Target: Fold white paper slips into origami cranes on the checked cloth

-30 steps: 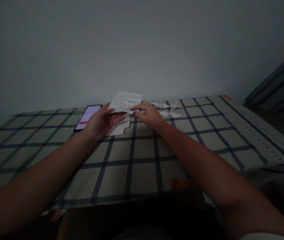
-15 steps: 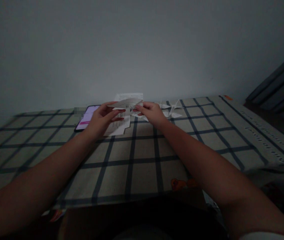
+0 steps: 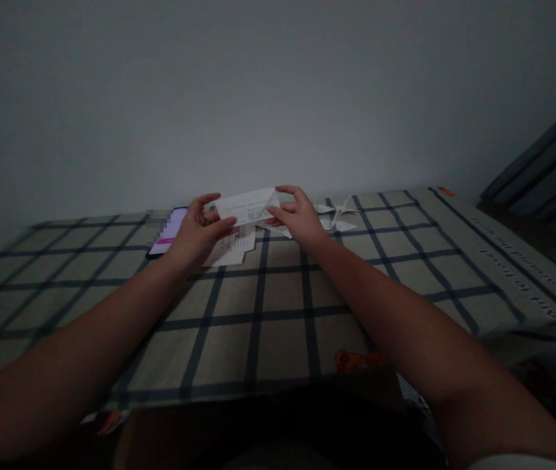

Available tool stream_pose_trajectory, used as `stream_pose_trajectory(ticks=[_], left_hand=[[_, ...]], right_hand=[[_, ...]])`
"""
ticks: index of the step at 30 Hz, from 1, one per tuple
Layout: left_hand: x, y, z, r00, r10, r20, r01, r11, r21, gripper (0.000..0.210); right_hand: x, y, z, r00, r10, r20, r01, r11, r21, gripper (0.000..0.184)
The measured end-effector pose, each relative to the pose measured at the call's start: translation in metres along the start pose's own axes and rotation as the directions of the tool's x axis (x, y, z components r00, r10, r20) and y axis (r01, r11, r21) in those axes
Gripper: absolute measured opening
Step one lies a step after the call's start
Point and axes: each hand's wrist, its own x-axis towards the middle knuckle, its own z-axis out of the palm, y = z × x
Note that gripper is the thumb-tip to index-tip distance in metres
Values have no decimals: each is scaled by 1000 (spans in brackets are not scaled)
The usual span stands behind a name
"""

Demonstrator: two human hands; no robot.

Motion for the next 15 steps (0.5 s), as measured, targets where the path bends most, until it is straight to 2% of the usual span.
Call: stream_pose_trajectory(ticks=[2, 4, 6, 9, 13, 15], left_hand=[[-1, -1, 0, 998, -18, 57, 18, 1000, 8, 88], [-2, -1, 0, 994, -55, 90, 54, 998, 22, 88], [-2, 1, 0, 992, -95, 83, 93, 995, 27, 73], [-4, 7, 1, 993, -111, 45, 107, 990, 91, 47], [-8, 12, 3, 985, -148, 88, 114, 943, 314, 46], [-10, 12, 5, 977, -173, 121, 122, 930, 346, 44]], right_hand=[[0, 0, -2, 1000, 12, -10, -12, 1000, -7, 52], [1, 0, -4, 999, 32, 21, -32, 999, -7, 39], [1, 0, -5, 995, 42, 87, -41, 999, -10, 27], [2, 3, -4, 981, 29, 190, -23, 999, -32, 24], [1, 5, -3, 964, 20, 266, -3, 998, -61, 23], [1, 4, -3, 962, 9, 271, 8, 998, -59, 22]])
